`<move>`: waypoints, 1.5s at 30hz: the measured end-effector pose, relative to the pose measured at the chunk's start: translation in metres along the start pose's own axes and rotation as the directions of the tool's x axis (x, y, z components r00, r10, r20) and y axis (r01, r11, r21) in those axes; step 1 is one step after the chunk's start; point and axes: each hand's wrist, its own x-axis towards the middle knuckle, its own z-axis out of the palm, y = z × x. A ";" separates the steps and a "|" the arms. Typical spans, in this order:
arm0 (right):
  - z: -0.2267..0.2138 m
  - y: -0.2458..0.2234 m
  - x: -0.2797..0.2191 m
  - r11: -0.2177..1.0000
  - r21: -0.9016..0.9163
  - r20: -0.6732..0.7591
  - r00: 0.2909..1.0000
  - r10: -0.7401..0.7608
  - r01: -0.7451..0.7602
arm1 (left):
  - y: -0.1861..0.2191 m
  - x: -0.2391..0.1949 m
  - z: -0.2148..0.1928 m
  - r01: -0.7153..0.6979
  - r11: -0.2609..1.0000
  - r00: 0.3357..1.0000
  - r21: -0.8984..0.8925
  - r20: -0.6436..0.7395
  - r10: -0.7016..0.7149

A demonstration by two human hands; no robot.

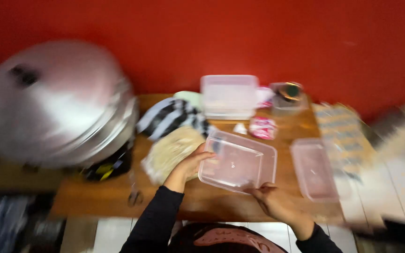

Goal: The person retrieves a plastic container, walks to a table, and wipes the inside of two containers with a cloth. They then handle a wrapped food item and place the containers back on a shelf.

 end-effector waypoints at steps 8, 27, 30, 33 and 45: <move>-0.011 -0.081 0.146 0.842 -0.103 0.188 0.842 -0.506 0.529 | -0.074 -0.173 -0.071 -0.502 0.865 0.696 -0.008 -0.598 0.399; -0.025 -0.508 0.375 0.454 0.313 -0.309 0.541 -0.782 0.834 | -0.150 -0.489 -0.201 -0.930 0.272 -0.104 0.249 -0.885 0.454; 0.059 -0.577 0.352 0.306 0.387 -0.436 0.466 -0.770 0.869 | -0.185 -0.520 -0.256 -0.866 0.240 -0.264 0.438 -0.809 0.525; 0.136 -0.651 0.359 0.188 0.437 -0.318 0.347 -0.882 0.879 | -0.207 -0.548 -0.276 -0.740 0.424 -0.306 0.521 -0.823 0.478; 0.259 -0.867 0.239 -0.050 0.844 0.147 -0.320 -0.936 0.534 | -0.276 -0.701 -0.304 -0.554 0.461 -0.684 0.693 -0.695 0.221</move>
